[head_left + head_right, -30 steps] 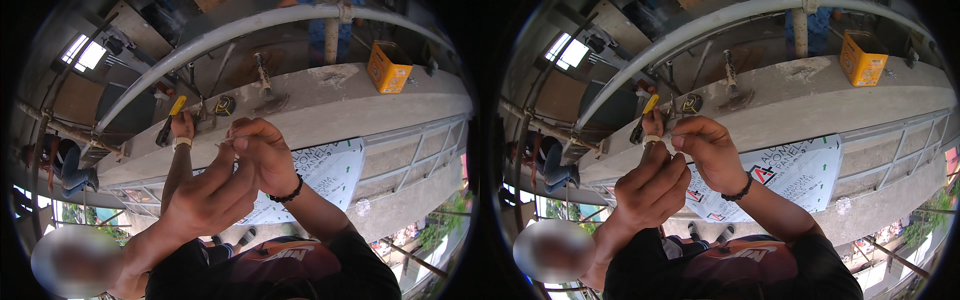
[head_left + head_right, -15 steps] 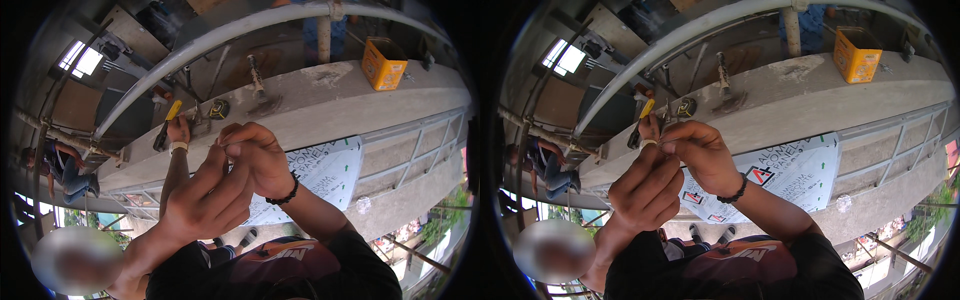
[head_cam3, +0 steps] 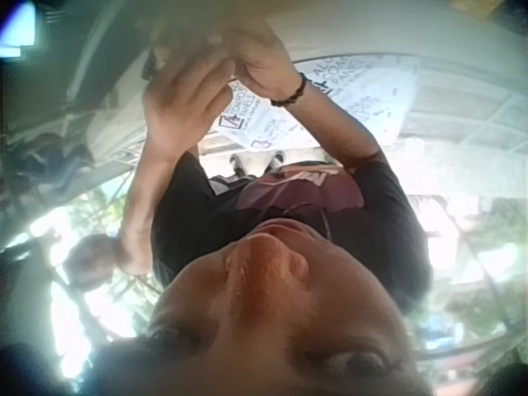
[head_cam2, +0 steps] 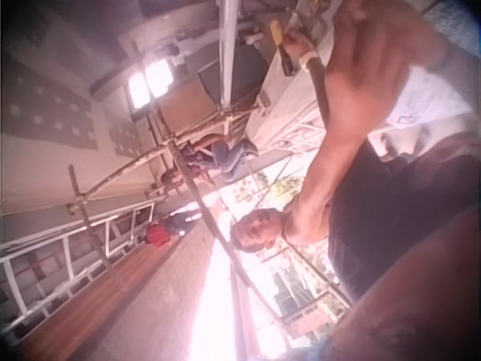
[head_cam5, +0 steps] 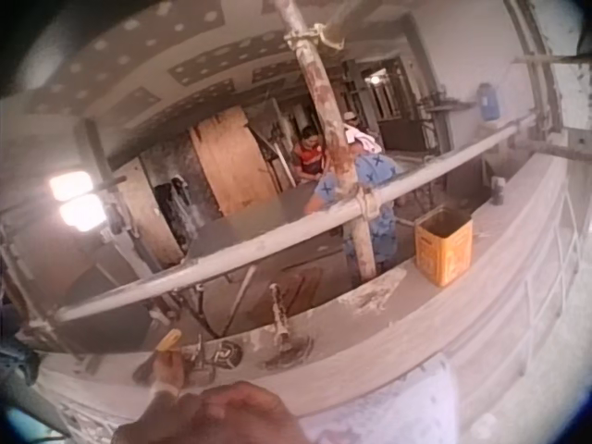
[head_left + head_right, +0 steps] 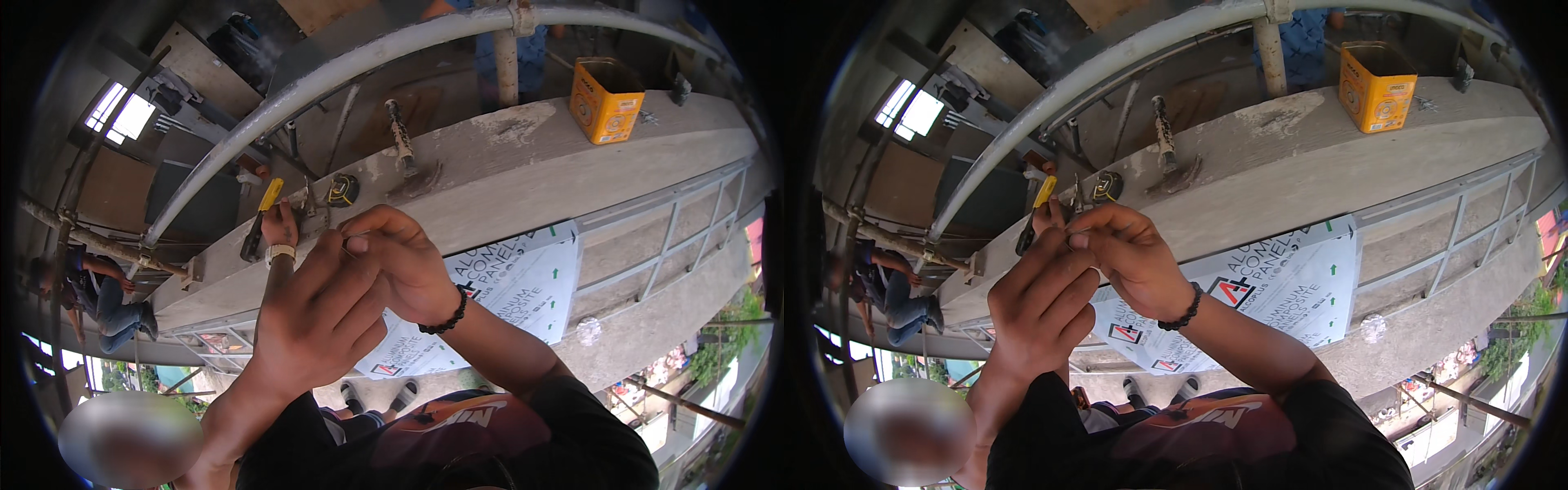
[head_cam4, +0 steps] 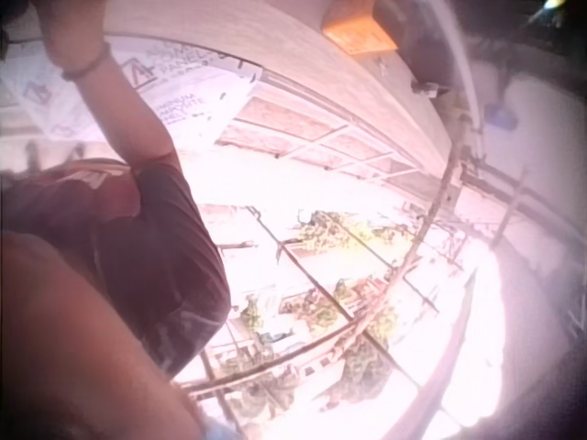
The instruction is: The person positions and secures a large aluminum composite panel onto a metal framework on scaffolding. They use a hammer and a power drill to fasten the panel while coordinating with another worker.
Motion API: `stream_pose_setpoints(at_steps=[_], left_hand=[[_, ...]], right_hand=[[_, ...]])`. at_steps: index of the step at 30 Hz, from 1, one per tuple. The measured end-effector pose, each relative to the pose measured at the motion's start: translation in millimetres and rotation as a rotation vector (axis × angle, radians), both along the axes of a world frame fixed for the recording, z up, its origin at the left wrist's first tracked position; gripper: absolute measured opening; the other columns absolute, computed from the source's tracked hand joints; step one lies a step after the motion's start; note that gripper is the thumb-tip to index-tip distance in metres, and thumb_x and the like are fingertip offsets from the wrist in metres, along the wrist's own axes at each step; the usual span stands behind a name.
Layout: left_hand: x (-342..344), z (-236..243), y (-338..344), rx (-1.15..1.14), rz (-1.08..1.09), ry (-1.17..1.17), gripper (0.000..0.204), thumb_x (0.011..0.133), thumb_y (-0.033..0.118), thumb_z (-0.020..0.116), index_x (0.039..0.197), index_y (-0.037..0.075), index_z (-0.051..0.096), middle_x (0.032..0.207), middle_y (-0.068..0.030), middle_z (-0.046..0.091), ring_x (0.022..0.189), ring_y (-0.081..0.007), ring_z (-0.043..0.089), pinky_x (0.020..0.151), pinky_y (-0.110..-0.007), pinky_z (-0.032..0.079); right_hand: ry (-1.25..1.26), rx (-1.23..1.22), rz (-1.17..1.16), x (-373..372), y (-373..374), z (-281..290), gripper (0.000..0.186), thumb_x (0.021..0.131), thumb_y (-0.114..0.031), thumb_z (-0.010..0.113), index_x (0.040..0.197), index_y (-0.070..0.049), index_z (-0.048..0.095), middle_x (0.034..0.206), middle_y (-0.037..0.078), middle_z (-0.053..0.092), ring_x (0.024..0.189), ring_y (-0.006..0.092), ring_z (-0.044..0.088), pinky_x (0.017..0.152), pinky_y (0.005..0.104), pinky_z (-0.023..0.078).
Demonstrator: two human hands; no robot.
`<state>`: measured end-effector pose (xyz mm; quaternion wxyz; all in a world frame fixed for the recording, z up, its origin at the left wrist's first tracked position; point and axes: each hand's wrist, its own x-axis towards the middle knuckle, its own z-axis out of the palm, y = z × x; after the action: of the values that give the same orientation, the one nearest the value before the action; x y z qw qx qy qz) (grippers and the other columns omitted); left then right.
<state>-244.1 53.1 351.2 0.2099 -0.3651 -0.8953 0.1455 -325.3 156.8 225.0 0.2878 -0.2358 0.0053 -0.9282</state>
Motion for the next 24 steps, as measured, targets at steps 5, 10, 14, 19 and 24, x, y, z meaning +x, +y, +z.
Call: stream_pose_setpoints(at_steps=[5, 10, 14, 19, 24], left_hand=[[-0.7, 1.7, 3.9, 0.047, 0.056, -0.026, 0.033, 0.068, 0.023, 0.072, 0.095, 0.003, 0.066, 0.108, -0.0110, 0.060, 0.105, -0.0315, 0.064, 0.061, -0.041, 0.045], [0.7, -1.8, 0.6, 0.099, 0.104, -0.040, 0.035, 0.068, 0.024, 0.072, 0.096, 0.003, 0.065, 0.109, -0.0113, 0.059, 0.105, -0.0333, 0.064, 0.071, -0.052, 0.053], [4.4, -6.6, -4.0, -0.054, 0.134, -0.004, 0.037, 0.068, 0.025, 0.072, 0.096, 0.002, 0.067, 0.111, -0.0127, 0.059, 0.105, -0.0348, 0.064, 0.085, -0.066, 0.053], [6.7, -6.5, -6.5, -0.129, 0.112, 0.053, 0.036, 0.068, 0.025, 0.072, 0.096, 0.002, 0.068, 0.114, -0.0128, 0.060, 0.107, -0.0354, 0.064, 0.091, -0.070, 0.051], [5.6, -9.1, -9.2, -0.082, 0.115, 0.029, 0.033, 0.070, 0.024, 0.072, 0.096, 0.003, 0.068, 0.117, -0.0122, 0.060, 0.107, -0.0347, 0.065, 0.092, -0.070, 0.050]], right_hand=[[0.056, 0.053, -0.043, 0.3, -7.0, -8.8, 0.020, 0.101, 0.000, 0.058, 0.120, -0.001, 0.065, 0.106, 0.006, 0.071, 0.097, 0.0089, 0.066, 0.081, 0.0232, 0.051], [0.027, 0.091, -0.071, 8.7, -8.0, 1.1, 0.022, 0.101, -0.001, 0.058, 0.123, -0.001, 0.063, 0.105, 0.005, 0.070, 0.091, 0.0063, 0.064, 0.075, 0.0222, 0.048], [0.026, 0.097, -0.067, 9.3, -9.1, -1.0, 0.023, 0.104, -0.003, 0.057, 0.126, 0.000, 0.062, 0.109, 0.006, 0.070, 0.095, 0.0080, 0.066, 0.078, 0.0231, 0.050], [0.029, 0.020, -0.018, 10.3, -10.4, -6.4, 0.023, 0.107, -0.008, 0.056, 0.128, 0.001, 0.061, 0.115, 0.009, 0.070, 0.101, 0.0110, 0.067, 0.084, 0.0245, 0.054], [0.014, -0.012, -0.013, 12.3, -12.5, -8.0, 0.026, 0.108, -0.012, 0.053, 0.130, 0.000, 0.059, 0.118, 0.010, 0.069, 0.105, 0.0135, 0.067, 0.093, 0.0276, 0.054]])
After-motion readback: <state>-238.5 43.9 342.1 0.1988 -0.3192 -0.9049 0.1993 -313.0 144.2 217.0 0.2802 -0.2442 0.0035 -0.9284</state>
